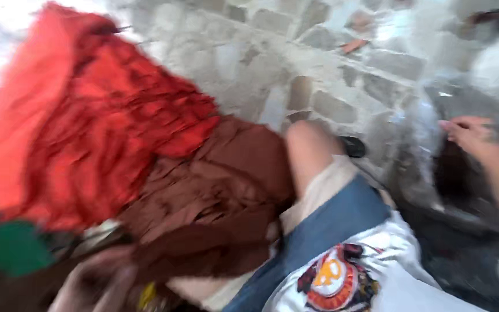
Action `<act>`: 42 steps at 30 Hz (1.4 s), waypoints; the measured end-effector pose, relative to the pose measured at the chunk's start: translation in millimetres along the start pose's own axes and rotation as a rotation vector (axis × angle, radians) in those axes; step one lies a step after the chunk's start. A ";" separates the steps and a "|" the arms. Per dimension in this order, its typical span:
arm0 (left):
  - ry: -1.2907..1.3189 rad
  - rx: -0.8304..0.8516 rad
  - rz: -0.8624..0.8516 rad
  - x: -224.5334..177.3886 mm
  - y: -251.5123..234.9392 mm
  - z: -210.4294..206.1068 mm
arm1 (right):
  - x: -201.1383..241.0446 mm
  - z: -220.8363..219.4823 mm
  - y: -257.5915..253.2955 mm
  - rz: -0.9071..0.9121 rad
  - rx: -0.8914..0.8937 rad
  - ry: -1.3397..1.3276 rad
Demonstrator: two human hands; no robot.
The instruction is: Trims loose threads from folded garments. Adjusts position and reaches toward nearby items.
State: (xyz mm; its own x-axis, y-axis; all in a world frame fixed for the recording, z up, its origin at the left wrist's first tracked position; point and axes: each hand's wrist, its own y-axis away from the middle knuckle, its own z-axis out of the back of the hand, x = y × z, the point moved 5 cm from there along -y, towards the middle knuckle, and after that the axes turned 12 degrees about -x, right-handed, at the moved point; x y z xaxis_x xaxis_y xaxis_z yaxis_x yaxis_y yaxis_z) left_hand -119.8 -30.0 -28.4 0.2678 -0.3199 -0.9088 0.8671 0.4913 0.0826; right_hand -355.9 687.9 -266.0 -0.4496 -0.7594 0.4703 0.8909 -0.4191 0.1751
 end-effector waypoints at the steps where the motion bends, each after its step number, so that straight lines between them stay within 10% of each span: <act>1: -0.011 -0.016 -0.078 -11.1 1.9 -9.7 | 61.5 -22.1 18.0 0.198 0.053 -0.054; 6: -0.017 -0.043 -0.322 -43.4 26.5 -24.8 | 345.4 -32.7 228.5 1.304 0.070 -0.357; 11: 0.018 -0.024 -0.432 -58.2 58.1 -17.1 | 444.1 -37.8 356.2 1.604 0.624 -0.808; 15: -0.028 -0.026 -0.449 -53.5 72.7 -10.0 | 461.9 -46.0 400.4 1.507 0.999 -0.958; 35: 0.022 0.089 -0.460 1.7 57.2 2.4 | 454.7 -2.1 340.8 0.986 1.155 -1.394; 42: -0.023 0.026 -0.480 -1.0 55.0 7.0 | 458.4 6.4 343.1 1.493 0.577 -0.715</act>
State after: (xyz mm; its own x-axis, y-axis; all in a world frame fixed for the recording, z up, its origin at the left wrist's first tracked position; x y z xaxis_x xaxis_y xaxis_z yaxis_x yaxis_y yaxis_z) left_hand -69.4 -8.3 -20.0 -0.1563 -0.5237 -0.8375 0.9050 0.2636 -0.3338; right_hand -256.0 199.2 15.2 0.6757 0.1201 0.7274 0.4562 0.7070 -0.5405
